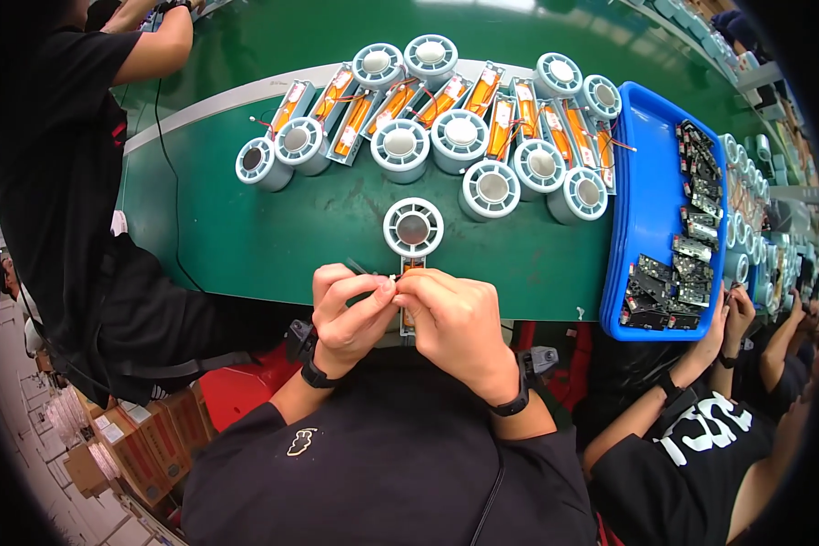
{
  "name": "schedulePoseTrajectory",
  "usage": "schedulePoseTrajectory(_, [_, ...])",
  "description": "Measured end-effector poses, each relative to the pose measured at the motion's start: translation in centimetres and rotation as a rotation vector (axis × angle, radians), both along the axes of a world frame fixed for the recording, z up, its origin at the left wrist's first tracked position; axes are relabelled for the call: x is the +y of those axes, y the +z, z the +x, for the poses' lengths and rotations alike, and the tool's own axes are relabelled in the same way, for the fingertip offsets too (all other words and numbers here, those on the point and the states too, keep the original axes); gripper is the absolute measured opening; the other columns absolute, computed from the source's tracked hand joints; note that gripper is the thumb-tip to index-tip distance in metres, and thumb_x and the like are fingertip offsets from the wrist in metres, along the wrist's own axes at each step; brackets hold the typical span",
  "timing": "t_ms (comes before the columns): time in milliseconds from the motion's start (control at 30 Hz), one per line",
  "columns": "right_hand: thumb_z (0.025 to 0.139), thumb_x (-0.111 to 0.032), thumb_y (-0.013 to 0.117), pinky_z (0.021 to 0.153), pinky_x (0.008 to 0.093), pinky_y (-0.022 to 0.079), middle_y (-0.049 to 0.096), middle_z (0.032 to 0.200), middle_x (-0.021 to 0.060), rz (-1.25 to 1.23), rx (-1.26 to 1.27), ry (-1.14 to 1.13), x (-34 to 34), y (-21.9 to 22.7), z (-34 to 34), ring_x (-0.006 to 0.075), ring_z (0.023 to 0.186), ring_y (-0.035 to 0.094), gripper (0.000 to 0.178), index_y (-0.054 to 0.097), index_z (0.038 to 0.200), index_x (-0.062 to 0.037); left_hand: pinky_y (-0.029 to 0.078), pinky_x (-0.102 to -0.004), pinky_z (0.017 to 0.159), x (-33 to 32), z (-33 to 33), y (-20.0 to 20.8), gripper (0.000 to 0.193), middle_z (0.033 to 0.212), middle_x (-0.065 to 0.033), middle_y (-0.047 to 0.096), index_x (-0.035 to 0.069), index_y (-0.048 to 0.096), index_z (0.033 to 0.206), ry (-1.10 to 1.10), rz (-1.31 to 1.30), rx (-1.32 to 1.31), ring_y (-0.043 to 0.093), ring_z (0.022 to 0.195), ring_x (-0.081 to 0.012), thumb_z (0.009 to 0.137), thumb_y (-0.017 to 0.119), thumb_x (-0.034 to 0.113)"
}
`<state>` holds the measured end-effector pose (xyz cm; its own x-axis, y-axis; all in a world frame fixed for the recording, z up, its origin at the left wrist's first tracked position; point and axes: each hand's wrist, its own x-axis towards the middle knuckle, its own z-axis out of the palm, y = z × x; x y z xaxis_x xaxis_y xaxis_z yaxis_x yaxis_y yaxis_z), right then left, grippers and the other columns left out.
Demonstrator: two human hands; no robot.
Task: Assembling small electronic components on a factory assembly line.
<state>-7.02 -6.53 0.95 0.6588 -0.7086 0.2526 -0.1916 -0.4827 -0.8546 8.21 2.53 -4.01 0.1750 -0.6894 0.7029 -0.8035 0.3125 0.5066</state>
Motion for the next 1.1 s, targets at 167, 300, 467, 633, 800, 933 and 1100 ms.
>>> schedulePoseTrajectory(167, [0.081, 0.002, 0.073, 0.067, 0.0338, 0.057, 0.075, 0.102, 0.0138, 0.065, -0.089, 0.067, -2.1, 0.5, -0.5, 0.0314, 0.076, 0.074, 0.018, 0.073, 0.099, -0.0013, 0.048, -0.0347, 0.068, 0.9, 0.6, -0.3, 0.04, 0.107, -0.0047, 0.068, 0.01, 0.078, 0.101, -0.024, -0.003, -0.022, 0.057, 0.087, -0.0236, 0.065, 0.086, -0.006])
schedulePoseTrajectory(300, [0.082, 0.0, 0.073, 0.065, 0.0342, 0.057, 0.075, 0.102, 0.0094, -0.245, 0.254, 0.123, -1.2, 2.6, 0.9, 0.029, 0.074, 0.073, 0.02, 0.072, 0.102, -0.0037, 0.048, -0.0339, 0.067, 1.6, 1.8, -0.7, 0.04, 0.111, -0.0065, 0.067, 0.01, 0.078, 0.101, -0.036, 0.008, -0.087, 0.058, 0.084, -0.0236, 0.065, 0.085, -0.007])
schedulePoseTrajectory(467, [0.082, -0.002, 0.073, 0.062, 0.0354, 0.055, 0.074, 0.099, 0.0072, -0.294, 0.389, 0.227, -1.9, 3.0, 1.6, 0.0276, 0.071, 0.071, 0.023, 0.072, 0.104, -0.0055, 0.052, -0.0322, 0.066, 2.1, 2.5, -0.6, 0.04, 0.117, -0.0114, 0.067, 0.008, 0.079, 0.103, -0.086, 0.082, -0.064, 0.066, 0.082, -0.0226, 0.067, 0.085, -0.006])
schedulePoseTrajectory(633, [0.082, -0.003, 0.074, 0.061, 0.0351, 0.055, 0.074, 0.093, 0.0075, -0.278, 0.386, 0.24, -2.4, 2.2, 1.4, 0.0274, 0.069, 0.07, 0.019, 0.073, 0.101, -0.0049, 0.061, -0.0336, 0.073, 0.6, 3.0, -0.3, 0.037, 0.124, -0.0171, 0.066, 0.006, 0.078, 0.106, -0.132, 0.118, 0.098, 0.074, 0.09, -0.0242, 0.072, 0.085, -0.007])
schedulePoseTrajectory(800, [0.084, 0.003, 0.075, 0.061, 0.0285, 0.054, 0.075, 0.092, 0.0106, -0.011, 0.023, 0.098, -1.9, 0.0, 0.0, 0.0209, 0.073, 0.073, 0.015, 0.072, 0.098, -0.0014, 0.062, -0.0349, 0.082, 0.3, 3.4, 1.3, 0.037, 0.127, -0.0181, 0.066, 0.006, 0.078, 0.108, -0.223, 0.255, 0.349, 0.074, 0.098, -0.0262, 0.074, 0.083, -0.008])
schedulePoseTrajectory(933, [0.085, 0.008, 0.073, 0.055, 0.0282, 0.05, 0.075, 0.087, 0.0112, 0.325, -0.229, -0.099, -1.6, -2.3, -0.6, 0.0184, 0.064, 0.068, 0.016, 0.074, 0.098, -0.0007, 0.062, -0.0328, 0.081, -0.1, 2.5, 1.3, 0.038, 0.126, -0.0169, 0.066, 0.007, 0.079, 0.109, -0.316, 0.279, 0.321, 0.073, 0.099, -0.0248, 0.075, 0.082, -0.008])
schedulePoseTrajectory(1100, [0.085, 0.009, 0.072, 0.055, 0.0302, 0.052, 0.072, 0.078, 0.0111, 0.442, -0.382, -0.249, -0.7, -3.3, -0.1, 0.0203, 0.062, 0.069, 0.013, 0.073, 0.094, -0.0002, 0.062, -0.0324, 0.082, -0.3, 1.6, 1.5, 0.04, 0.125, -0.016, 0.067, 0.006, 0.078, 0.112, -0.319, 0.327, 0.222, 0.073, 0.1, -0.0242, 0.075, 0.082, -0.007])
